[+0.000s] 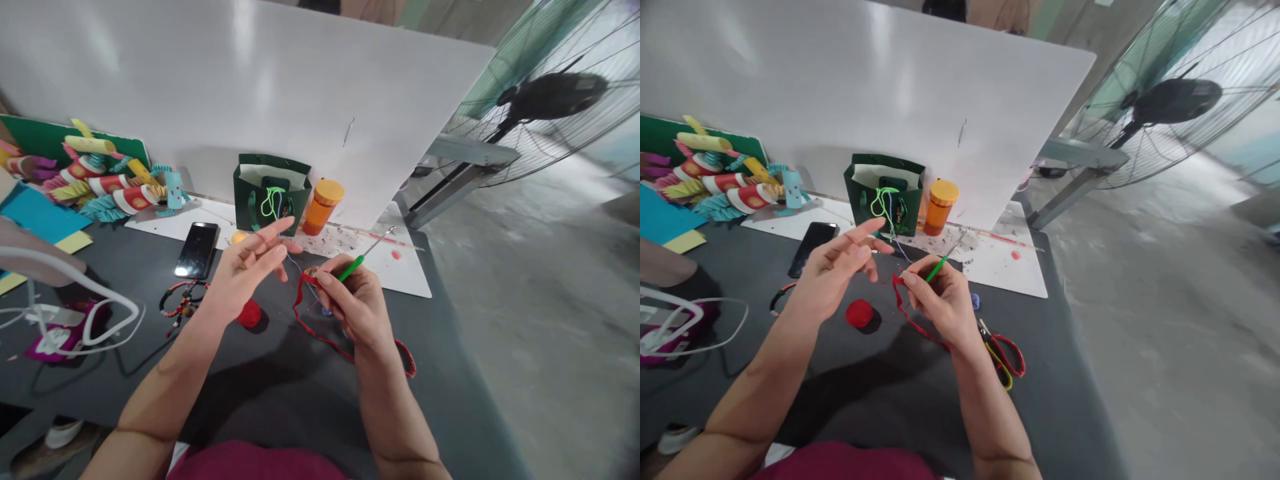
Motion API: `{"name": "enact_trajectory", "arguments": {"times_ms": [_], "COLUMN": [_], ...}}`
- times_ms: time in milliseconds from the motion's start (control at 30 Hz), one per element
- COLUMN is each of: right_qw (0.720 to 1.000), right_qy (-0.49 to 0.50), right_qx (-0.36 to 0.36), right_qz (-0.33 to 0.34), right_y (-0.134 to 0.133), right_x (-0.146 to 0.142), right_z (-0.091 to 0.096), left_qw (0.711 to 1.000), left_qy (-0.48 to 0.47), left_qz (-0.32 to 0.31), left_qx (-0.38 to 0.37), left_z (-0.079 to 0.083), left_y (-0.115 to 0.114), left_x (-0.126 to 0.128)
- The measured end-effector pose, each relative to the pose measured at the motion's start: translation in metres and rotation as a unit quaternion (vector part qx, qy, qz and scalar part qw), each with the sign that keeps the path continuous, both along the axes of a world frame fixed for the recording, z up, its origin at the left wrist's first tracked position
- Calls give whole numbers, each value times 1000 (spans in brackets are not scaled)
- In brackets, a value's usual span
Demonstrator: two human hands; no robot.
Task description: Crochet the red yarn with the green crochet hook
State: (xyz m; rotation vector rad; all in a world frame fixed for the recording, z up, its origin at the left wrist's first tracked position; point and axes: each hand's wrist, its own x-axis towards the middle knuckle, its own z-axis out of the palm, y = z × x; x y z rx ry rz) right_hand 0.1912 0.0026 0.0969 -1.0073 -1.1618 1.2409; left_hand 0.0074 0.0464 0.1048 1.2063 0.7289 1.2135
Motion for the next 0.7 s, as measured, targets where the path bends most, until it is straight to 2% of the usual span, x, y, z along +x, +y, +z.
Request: {"name": "enact_trajectory", "arguments": {"times_ms": [100,167,267,367,700], "right_qw": [1000,1000,999,998,1000], "right_qy": [7,5,-10,-28,-16], "right_qx": [4,13,27,31,19], "right_qz": [-10,-21,-44,-50,-19], "right_y": [1,2,3,3,3], "right_x": [-1,-3,-5,-6,-6], "right_z": [0,1,2,2,1], "left_qw": [997,993,992,994,998], "left_qy": [43,80,115,109,64], "left_qz": [-70,-89,-54,-21,-8], "left_qx": [-4,-4,6,22,8], "left_z": [2,3,3,3,5], "left_y": [-4,-6,-10,-12,-13], "left_x": [2,3,8,13,18]}}
